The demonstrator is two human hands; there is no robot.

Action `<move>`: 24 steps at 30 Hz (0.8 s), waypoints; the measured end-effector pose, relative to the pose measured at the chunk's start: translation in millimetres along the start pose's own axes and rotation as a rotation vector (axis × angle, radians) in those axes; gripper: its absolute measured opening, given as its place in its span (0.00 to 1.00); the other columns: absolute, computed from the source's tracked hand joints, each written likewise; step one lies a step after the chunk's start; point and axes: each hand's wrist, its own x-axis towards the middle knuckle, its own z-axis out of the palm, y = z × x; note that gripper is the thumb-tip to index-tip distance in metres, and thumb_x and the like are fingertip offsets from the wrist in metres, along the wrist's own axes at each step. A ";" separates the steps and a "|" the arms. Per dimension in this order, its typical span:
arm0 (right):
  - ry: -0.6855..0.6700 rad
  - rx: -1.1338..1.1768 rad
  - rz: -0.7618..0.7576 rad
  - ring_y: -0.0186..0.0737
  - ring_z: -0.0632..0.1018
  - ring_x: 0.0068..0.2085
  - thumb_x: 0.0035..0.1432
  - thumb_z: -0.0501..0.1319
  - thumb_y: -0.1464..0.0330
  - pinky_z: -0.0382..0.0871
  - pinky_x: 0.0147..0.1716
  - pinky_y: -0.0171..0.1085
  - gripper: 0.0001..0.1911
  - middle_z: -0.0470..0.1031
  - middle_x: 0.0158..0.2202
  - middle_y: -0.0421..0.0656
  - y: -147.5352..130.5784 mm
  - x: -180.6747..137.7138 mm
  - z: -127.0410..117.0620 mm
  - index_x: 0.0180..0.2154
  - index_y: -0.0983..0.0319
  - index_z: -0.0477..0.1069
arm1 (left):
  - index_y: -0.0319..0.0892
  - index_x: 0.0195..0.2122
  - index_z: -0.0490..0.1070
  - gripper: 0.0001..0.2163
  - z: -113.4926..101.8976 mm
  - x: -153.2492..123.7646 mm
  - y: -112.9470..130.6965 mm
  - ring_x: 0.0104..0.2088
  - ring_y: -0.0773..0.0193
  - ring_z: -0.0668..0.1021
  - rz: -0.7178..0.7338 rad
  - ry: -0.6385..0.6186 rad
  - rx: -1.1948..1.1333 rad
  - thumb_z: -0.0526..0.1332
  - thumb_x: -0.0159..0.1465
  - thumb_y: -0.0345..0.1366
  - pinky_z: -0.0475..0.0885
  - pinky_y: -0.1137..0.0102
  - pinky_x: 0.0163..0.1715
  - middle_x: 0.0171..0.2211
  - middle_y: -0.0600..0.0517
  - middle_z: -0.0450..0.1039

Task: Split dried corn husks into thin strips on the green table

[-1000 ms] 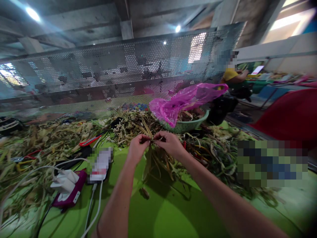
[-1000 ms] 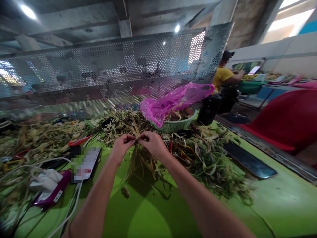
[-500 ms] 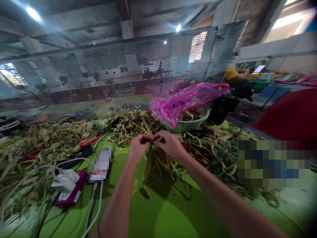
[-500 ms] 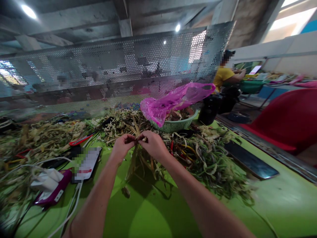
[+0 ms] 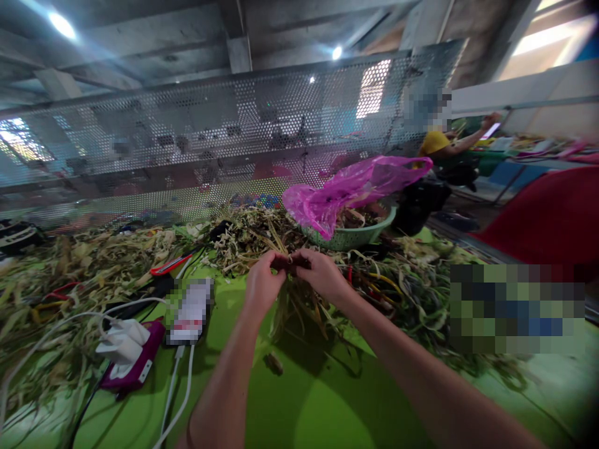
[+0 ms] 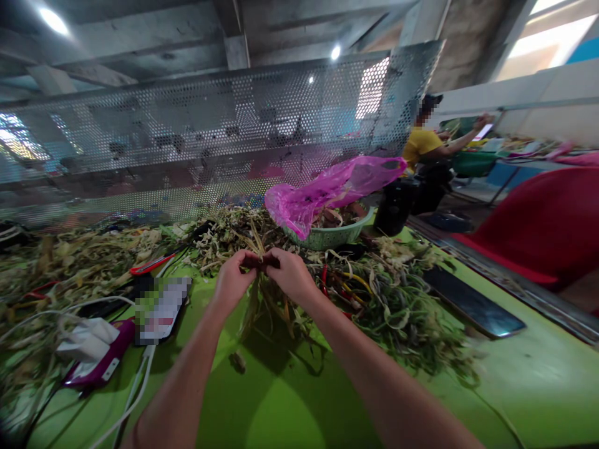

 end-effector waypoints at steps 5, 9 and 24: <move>0.065 -0.159 0.003 0.39 0.74 0.31 0.51 0.59 0.72 0.62 0.30 0.33 0.05 0.76 0.28 0.39 -9.0 -1.6 -2.4 0.32 0.60 0.73 | 0.44 0.35 0.71 0.11 1.6 -2.9 5.0 0.34 0.64 0.77 -0.012 0.029 0.056 0.58 0.54 0.23 0.68 0.70 0.38 0.33 0.53 0.77; 0.056 -0.235 -0.039 0.39 0.74 0.31 0.50 0.58 0.75 0.61 0.30 0.33 0.06 0.75 0.28 0.40 -15.5 -2.8 -3.3 0.31 0.61 0.72 | 0.45 0.35 0.71 0.09 3.1 -4.0 6.1 0.32 0.64 0.76 -0.020 0.072 0.103 0.59 0.55 0.24 0.68 0.70 0.36 0.32 0.53 0.77; 0.037 -0.163 -0.027 0.38 0.73 0.30 0.53 0.57 0.72 0.62 0.30 0.33 0.03 0.73 0.27 0.39 -15.9 -1.6 -2.7 0.30 0.60 0.70 | 0.42 0.36 0.73 0.09 5.7 1.4 -9.0 0.35 0.63 0.76 0.014 -0.016 0.004 0.56 0.57 0.26 0.69 0.70 0.39 0.34 0.51 0.76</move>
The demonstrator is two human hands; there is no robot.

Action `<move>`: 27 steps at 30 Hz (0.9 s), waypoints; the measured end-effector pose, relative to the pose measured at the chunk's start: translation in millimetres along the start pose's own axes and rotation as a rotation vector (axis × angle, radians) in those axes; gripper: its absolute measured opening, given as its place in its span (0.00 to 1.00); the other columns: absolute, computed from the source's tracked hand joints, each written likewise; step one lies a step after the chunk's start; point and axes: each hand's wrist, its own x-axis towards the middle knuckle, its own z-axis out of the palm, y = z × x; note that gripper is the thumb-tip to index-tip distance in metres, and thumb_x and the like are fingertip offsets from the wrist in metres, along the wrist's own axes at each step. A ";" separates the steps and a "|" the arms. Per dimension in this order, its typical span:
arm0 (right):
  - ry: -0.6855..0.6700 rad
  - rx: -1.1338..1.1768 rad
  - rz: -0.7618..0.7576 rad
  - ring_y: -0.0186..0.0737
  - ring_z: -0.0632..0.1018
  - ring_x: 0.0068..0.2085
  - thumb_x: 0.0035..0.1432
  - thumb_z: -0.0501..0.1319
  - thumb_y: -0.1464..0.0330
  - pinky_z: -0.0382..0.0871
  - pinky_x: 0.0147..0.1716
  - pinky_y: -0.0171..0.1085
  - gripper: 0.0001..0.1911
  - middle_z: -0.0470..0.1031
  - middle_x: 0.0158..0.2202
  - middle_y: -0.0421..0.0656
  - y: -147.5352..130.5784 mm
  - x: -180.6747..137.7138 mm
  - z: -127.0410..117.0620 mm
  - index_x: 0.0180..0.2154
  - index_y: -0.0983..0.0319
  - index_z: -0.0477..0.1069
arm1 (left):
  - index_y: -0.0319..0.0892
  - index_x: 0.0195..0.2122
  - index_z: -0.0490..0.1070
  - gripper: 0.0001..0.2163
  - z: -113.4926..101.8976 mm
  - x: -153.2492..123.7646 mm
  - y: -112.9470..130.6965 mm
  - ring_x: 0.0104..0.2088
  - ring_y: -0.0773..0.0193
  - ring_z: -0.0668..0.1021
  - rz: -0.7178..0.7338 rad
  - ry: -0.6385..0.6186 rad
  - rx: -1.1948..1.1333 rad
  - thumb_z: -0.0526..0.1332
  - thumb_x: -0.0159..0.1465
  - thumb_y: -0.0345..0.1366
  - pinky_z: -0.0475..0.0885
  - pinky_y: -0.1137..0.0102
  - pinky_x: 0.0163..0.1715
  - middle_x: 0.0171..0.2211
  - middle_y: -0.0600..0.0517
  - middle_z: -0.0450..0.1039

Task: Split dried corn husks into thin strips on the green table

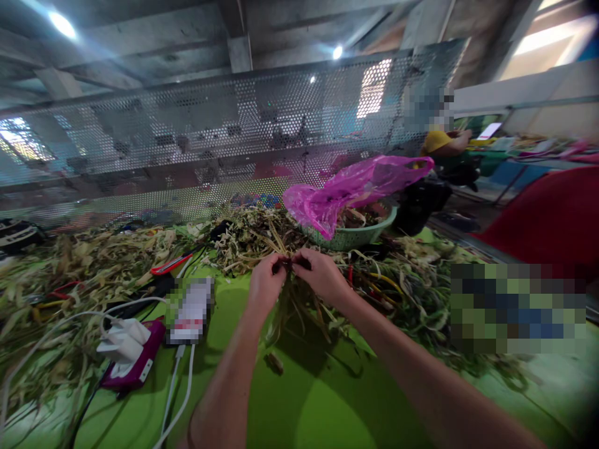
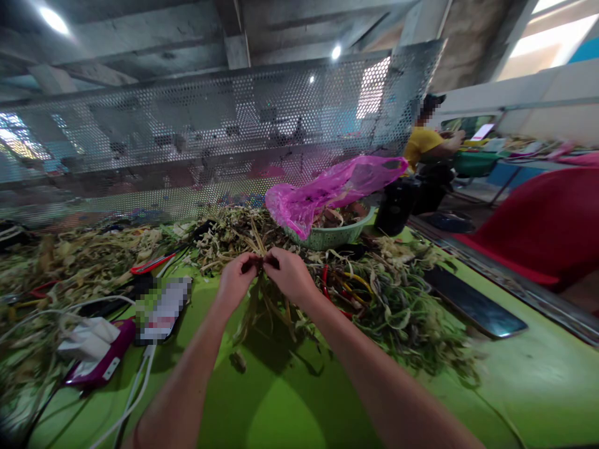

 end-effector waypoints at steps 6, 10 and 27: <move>-0.004 0.066 -0.001 0.39 0.74 0.32 0.54 0.58 0.69 0.63 0.33 0.34 0.03 0.74 0.29 0.39 1.9 0.5 0.1 0.32 0.60 0.71 | 0.40 0.33 0.70 0.05 -3.5 0.7 3.8 0.31 0.66 0.74 -0.112 -0.028 -0.166 0.59 0.55 0.27 0.68 0.72 0.34 0.29 0.53 0.73; 0.003 0.082 -0.007 0.39 0.74 0.34 0.54 0.59 0.69 0.64 0.35 0.35 0.05 0.75 0.32 0.40 3.6 1.0 -1.0 0.34 0.60 0.72 | 0.40 0.31 0.69 0.05 -6.3 0.4 8.5 0.28 0.68 0.71 -0.137 -0.027 -0.172 0.60 0.53 0.26 0.66 0.74 0.31 0.26 0.56 0.70; -0.075 0.077 0.080 0.37 0.70 0.31 0.55 0.57 0.68 0.59 0.31 0.34 0.04 0.71 0.28 0.39 6.4 1.6 4.4 0.31 0.61 0.68 | 0.40 0.26 0.66 0.04 -4.9 -0.3 8.3 0.28 0.67 0.72 -0.227 0.023 -0.276 0.62 0.52 0.30 0.67 0.71 0.32 0.26 0.54 0.71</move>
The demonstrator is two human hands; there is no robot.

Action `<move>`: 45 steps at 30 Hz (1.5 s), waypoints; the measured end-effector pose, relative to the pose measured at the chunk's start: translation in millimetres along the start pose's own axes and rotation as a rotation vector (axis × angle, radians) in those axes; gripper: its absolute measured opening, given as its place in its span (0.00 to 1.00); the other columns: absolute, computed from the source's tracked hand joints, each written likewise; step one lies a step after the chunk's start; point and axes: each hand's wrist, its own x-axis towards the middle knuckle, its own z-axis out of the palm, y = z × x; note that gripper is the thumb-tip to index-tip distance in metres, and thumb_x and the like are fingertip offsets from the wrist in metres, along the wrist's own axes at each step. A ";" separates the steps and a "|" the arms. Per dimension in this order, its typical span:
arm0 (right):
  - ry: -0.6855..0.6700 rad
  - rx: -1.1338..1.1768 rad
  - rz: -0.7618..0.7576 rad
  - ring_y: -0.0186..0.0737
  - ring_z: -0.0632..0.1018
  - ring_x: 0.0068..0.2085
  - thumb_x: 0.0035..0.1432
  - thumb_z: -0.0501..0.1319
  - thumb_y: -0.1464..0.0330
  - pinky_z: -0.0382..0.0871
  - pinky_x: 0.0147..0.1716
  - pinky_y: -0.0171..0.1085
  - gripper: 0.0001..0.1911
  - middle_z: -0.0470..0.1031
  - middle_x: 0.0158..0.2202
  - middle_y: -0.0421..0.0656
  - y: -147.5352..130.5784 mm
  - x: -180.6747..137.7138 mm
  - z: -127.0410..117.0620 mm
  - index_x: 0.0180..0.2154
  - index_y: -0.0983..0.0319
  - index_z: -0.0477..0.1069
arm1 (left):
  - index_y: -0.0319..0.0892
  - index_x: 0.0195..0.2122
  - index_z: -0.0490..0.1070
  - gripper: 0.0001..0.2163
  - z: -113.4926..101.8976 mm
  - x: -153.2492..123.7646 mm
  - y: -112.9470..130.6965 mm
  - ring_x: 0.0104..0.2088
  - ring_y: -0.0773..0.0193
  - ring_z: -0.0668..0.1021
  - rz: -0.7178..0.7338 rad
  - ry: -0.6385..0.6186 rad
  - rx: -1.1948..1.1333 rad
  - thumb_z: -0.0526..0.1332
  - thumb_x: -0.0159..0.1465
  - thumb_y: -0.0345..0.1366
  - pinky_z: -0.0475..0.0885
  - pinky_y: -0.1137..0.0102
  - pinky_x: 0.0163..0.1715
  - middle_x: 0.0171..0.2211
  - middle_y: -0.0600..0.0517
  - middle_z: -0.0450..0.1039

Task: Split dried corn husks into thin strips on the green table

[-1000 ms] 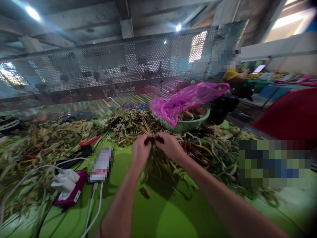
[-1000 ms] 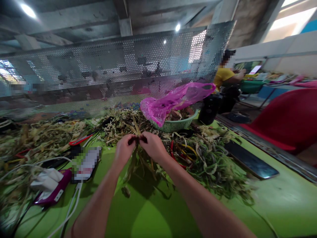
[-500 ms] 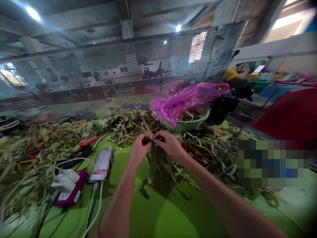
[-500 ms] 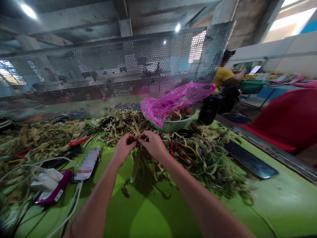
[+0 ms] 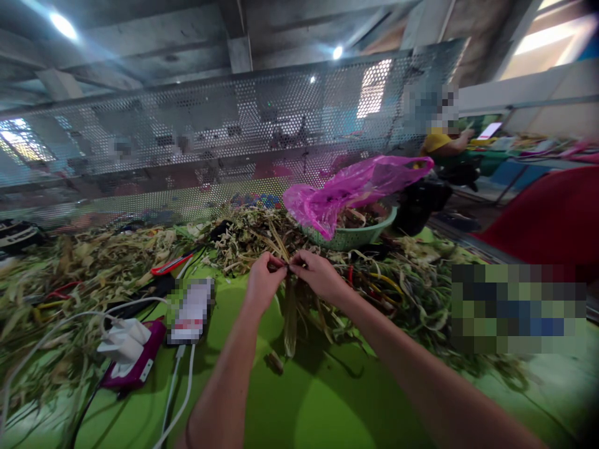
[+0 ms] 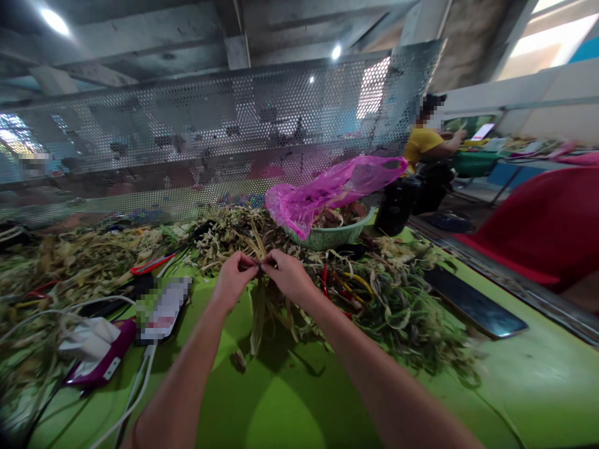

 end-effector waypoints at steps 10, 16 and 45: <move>-0.029 -0.002 0.042 0.36 0.68 0.29 0.56 0.55 0.70 0.57 0.28 0.33 0.02 0.68 0.26 0.38 3.3 0.2 1.9 0.30 0.60 0.64 | 0.40 0.26 0.68 0.07 -7.5 1.9 2.9 0.27 0.68 0.71 0.043 -0.042 0.051 0.66 0.50 0.30 0.66 0.72 0.30 0.24 0.56 0.70; 0.011 0.016 0.020 0.37 0.70 0.31 0.57 0.55 0.68 0.59 0.30 0.33 0.03 0.70 0.28 0.38 11.0 1.2 2.6 0.33 0.60 0.66 | 0.39 0.32 0.72 0.08 -11.9 4.3 -2.3 0.31 0.66 0.74 -0.002 -0.113 -0.104 0.66 0.52 0.32 0.68 0.70 0.36 0.29 0.53 0.73; 0.034 0.146 0.170 0.33 0.66 0.23 0.50 0.62 0.59 0.57 0.24 0.33 0.12 0.67 0.19 0.36 11.5 7.9 -22.1 0.23 0.61 0.69 | 0.44 0.31 0.78 0.09 -37.0 10.7 -14.7 0.29 0.62 0.74 0.009 -0.075 0.315 0.59 0.55 0.28 0.66 0.69 0.33 0.29 0.50 0.77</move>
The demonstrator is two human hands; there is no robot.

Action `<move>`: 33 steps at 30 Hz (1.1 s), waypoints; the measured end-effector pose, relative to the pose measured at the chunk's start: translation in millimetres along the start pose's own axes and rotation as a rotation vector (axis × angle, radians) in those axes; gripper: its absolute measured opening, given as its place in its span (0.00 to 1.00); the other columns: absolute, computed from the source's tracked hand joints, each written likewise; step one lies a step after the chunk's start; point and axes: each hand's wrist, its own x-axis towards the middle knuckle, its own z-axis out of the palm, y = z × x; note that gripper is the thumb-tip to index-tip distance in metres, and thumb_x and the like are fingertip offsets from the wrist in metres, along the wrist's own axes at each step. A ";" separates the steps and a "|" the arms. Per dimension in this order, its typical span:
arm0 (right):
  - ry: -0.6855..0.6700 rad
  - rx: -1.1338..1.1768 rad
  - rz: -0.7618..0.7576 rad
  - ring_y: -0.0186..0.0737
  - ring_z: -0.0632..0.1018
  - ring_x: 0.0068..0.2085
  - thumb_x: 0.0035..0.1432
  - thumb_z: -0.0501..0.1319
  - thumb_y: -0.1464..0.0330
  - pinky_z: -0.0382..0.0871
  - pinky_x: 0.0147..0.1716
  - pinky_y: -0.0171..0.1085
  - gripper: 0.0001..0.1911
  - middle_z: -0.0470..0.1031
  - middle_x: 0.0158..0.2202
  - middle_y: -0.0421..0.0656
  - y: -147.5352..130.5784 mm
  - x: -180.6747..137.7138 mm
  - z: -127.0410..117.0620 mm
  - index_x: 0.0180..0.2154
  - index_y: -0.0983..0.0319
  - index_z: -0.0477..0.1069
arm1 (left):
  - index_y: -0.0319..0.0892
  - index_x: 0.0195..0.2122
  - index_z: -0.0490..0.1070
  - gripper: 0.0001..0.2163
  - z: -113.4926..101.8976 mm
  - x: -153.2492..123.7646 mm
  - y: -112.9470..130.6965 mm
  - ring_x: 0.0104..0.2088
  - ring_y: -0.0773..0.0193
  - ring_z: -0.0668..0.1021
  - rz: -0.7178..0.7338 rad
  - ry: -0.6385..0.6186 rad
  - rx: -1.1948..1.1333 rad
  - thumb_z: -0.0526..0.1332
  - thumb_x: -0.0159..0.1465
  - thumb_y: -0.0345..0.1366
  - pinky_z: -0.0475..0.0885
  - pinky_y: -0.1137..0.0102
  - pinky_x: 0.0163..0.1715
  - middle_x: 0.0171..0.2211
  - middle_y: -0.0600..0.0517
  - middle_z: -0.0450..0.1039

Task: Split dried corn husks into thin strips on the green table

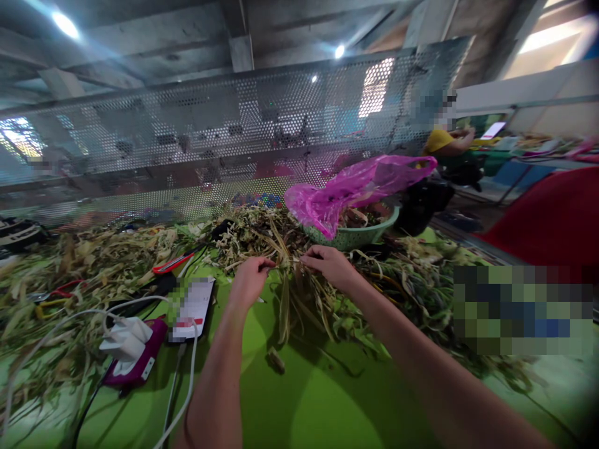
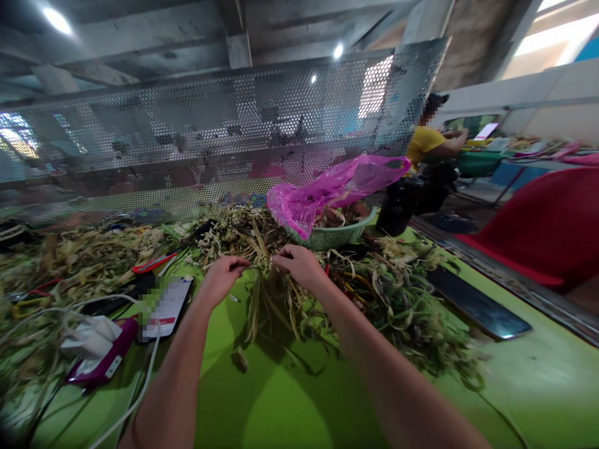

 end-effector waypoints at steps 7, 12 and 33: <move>0.014 0.554 0.205 0.29 0.64 0.20 0.42 0.66 0.65 0.57 0.20 0.31 0.14 0.69 0.20 0.37 -11.5 -7.4 6.7 0.19 0.61 0.62 | 0.42 0.28 0.74 0.04 -1.2 -3.4 6.2 0.26 0.64 0.73 -0.039 -0.051 -0.151 0.61 0.56 0.34 0.65 0.71 0.29 0.24 0.52 0.73; 0.039 0.842 0.262 0.28 0.67 0.22 0.40 0.63 0.71 0.63 0.21 0.30 0.11 0.75 0.28 0.39 -10.2 -8.5 13.1 0.20 0.61 0.59 | 0.40 0.29 0.71 0.09 4.2 -6.4 15.2 0.27 0.68 0.73 -0.182 -0.111 -0.530 0.63 0.55 0.41 0.68 0.71 0.32 0.27 0.54 0.72; -0.009 0.889 0.255 0.30 0.73 0.23 0.39 0.73 0.63 0.67 0.24 0.31 0.17 0.74 0.24 0.37 -13.4 -8.8 16.3 0.23 0.62 0.66 | 0.41 0.29 0.66 0.09 19.2 -7.1 28.4 0.28 0.70 0.71 -0.073 0.104 -0.727 0.60 0.57 0.42 0.66 0.73 0.31 0.28 0.54 0.69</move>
